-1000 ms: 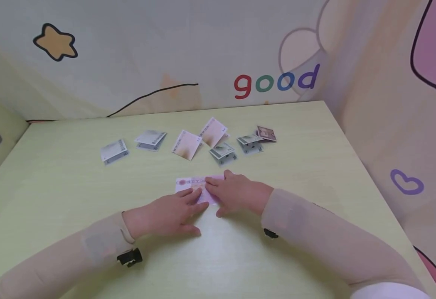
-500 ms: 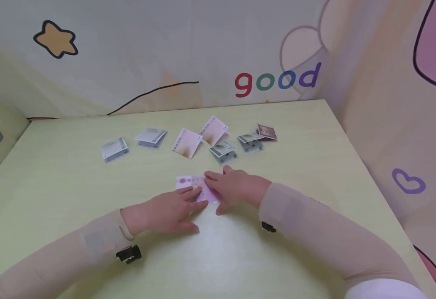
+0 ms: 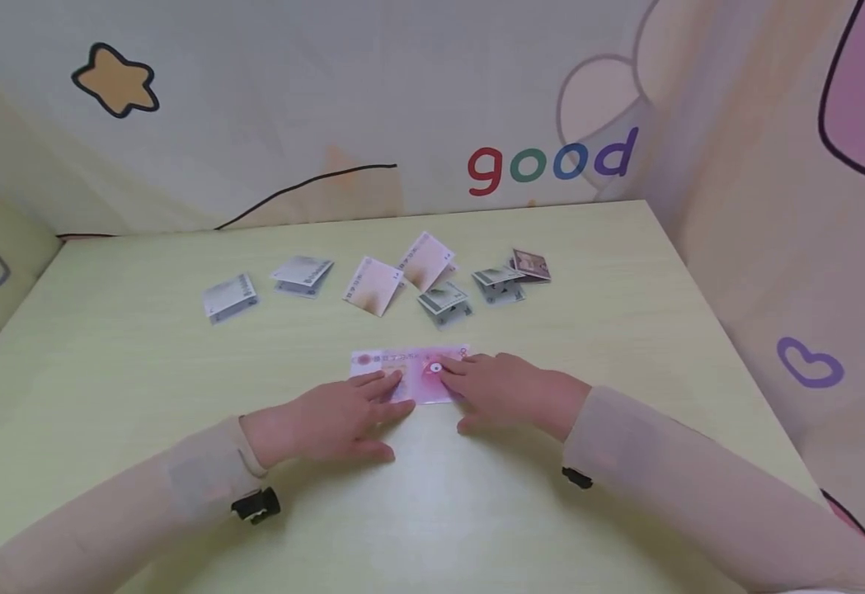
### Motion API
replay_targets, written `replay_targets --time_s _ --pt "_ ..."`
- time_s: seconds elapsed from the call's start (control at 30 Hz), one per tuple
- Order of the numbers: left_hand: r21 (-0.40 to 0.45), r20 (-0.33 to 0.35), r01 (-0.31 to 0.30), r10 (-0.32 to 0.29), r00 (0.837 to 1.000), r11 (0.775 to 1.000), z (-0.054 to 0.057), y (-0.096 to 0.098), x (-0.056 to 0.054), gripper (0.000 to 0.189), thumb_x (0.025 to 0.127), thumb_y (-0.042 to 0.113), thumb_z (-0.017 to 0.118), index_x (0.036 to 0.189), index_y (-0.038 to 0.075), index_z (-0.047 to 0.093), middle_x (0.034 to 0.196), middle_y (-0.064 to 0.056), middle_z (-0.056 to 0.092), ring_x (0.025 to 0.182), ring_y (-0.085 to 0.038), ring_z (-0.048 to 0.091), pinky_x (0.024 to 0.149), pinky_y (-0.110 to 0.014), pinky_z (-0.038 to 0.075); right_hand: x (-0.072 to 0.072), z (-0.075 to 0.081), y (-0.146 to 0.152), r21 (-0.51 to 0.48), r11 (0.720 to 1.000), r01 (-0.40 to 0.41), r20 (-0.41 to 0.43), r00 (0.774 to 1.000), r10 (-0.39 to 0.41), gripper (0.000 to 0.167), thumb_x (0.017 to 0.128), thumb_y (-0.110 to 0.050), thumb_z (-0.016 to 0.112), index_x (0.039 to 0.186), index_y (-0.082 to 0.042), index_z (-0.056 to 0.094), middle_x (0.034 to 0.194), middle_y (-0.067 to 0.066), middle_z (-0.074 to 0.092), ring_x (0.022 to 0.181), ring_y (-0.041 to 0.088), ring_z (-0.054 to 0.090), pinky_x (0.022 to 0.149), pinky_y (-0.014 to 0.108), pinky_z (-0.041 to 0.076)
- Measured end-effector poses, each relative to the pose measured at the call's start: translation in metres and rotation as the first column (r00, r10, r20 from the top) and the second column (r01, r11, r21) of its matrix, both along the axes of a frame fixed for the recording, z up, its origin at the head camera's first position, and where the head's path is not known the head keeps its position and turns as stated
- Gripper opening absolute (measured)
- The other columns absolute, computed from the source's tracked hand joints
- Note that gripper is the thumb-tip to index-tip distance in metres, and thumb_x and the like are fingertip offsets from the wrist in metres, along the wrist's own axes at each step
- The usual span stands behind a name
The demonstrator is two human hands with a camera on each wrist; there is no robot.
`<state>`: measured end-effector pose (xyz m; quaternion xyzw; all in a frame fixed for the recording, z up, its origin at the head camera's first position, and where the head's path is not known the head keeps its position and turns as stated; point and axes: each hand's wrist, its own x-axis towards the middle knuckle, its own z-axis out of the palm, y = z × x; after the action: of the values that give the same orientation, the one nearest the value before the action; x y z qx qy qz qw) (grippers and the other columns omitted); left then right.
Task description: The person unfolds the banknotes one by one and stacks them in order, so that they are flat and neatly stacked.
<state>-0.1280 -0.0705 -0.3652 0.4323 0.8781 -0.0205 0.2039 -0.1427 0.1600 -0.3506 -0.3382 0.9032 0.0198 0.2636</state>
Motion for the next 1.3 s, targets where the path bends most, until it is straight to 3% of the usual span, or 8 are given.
replay_targets --time_s 0.13,0.33,0.5,0.6,0.73,0.97,1.13,1.3 --pt "0.019 0.009 -0.005 0.005 1.0 1.0 -0.003 -0.004 -0.002 0.06 0.091 0.05 0.051 0.143 0.023 0.04 0.151 -0.011 0.024 0.137 -0.028 0.024 0.106 -0.04 0.03 0.002 0.0 0.003 -0.026 1.0 -0.015 -0.014 1.0 0.015 0.071 0.088 -0.039 0.062 0.144 -0.007 0.034 0.151 0.009 0.026 0.133 0.035 0.031 0.101 0.051 0.034" --pt "0.132 0.011 -0.033 0.032 0.999 0.991 -0.006 -0.013 -0.005 0.053 0.091 0.044 0.055 0.137 0.018 0.049 0.147 -0.011 0.033 0.136 -0.026 0.029 0.107 -0.04 0.028 0.004 -0.001 0.003 -0.053 0.998 -0.033 -0.036 0.999 0.031 0.068 0.089 -0.037 0.062 0.142 -0.004 0.036 0.15 0.01 0.028 0.131 0.036 0.033 0.101 0.049 0.034" --pt "0.217 -0.01 -0.122 0.127 0.992 0.969 -0.002 -0.025 -0.007 0.046 0.091 0.04 0.057 0.132 0.019 0.054 0.143 -0.007 0.041 0.132 -0.024 0.035 0.105 -0.039 0.032 0.003 -0.001 0.004 -0.047 0.997 -0.06 -0.07 0.996 0.057 0.067 0.089 -0.037 0.061 0.142 -0.003 0.038 0.149 0.011 0.029 0.131 0.036 0.033 0.102 0.048 0.033" --pt "0.277 0.0 -0.22 0.229 0.973 0.935 0.005 -0.035 -0.01 0.044 0.091 0.037 0.059 0.131 0.018 0.056 0.141 -0.005 0.044 0.129 -0.023 0.039 0.102 -0.04 0.035 0.004 -0.002 0.005 -0.048 0.997 -0.066 -0.07 0.996 0.063 0.067 0.089 -0.038 0.06 0.142 -0.003 0.037 0.149 0.011 0.03 0.132 0.036 0.032 0.103 0.047 0.033" --pt "0.409 0.008 -0.332 0.36 0.933 0.85 0.014 -0.052 -0.017 0.039 0.09 0.031 0.062 0.125 0.013 0.06 0.136 -0.006 0.05 0.126 -0.025 0.043 0.101 -0.044 0.037 0.005 -0.001 0.006 -0.079 0.995 -0.063 -0.067 0.996 0.058 0.068 0.09 -0.038 0.06 0.143 -0.004 0.036 0.15 0.011 0.029 0.133 0.035 0.03 0.104 0.048 0.031" --pt "0.633 0.047 -0.429 0.521 0.852 0.644 0.02 -0.088 -0.035 0.033 0.086 0.016 0.068 0.117 0.005 0.063 0.121 -0.01 0.06 0.115 -0.027 0.053 0.096 -0.044 0.042 0.005 0.005 0.011 -0.166 0.982 -0.085 -0.108 0.992 0.068 0.066 0.09 -0.035 0.06 0.142 -0.001 0.036 0.148 0.013 0.032 0.132 0.036 0.032 0.104 0.048 0.031" --pt "0.689 0.135 -0.506 0.594 0.793 0.52 0.019 -0.11 -0.043 0.032 0.086 0.012 0.068 0.117 0.003 0.063 0.118 -0.012 0.061 0.111 -0.028 0.053 0.093 -0.046 0.043 0.005 0.004 0.015 -0.199 0.977 -0.081 -0.101 0.993 0.062 0.065 0.091 -0.035 0.059 0.142 -0.002 0.036 0.148 0.012 0.032 0.132 0.036 0.032 0.103 0.049 0.031" --pt "0.691 0.244 -0.6 0.652 0.718 0.403 0.018 -0.127 -0.05 0.036 0.088 0.015 0.065 0.12 0.001 0.06 0.122 -0.016 0.058 0.114 -0.032 0.05 0.095 -0.047 0.04 0.005 0.004 0.016 -0.22 0.973 -0.069 -0.086 0.995 0.051 0.066 0.091 -0.035 0.059 0.143 -0.002 0.035 0.148 0.012 0.031 0.132 0.036 0.032 0.104 0.049 0.03"
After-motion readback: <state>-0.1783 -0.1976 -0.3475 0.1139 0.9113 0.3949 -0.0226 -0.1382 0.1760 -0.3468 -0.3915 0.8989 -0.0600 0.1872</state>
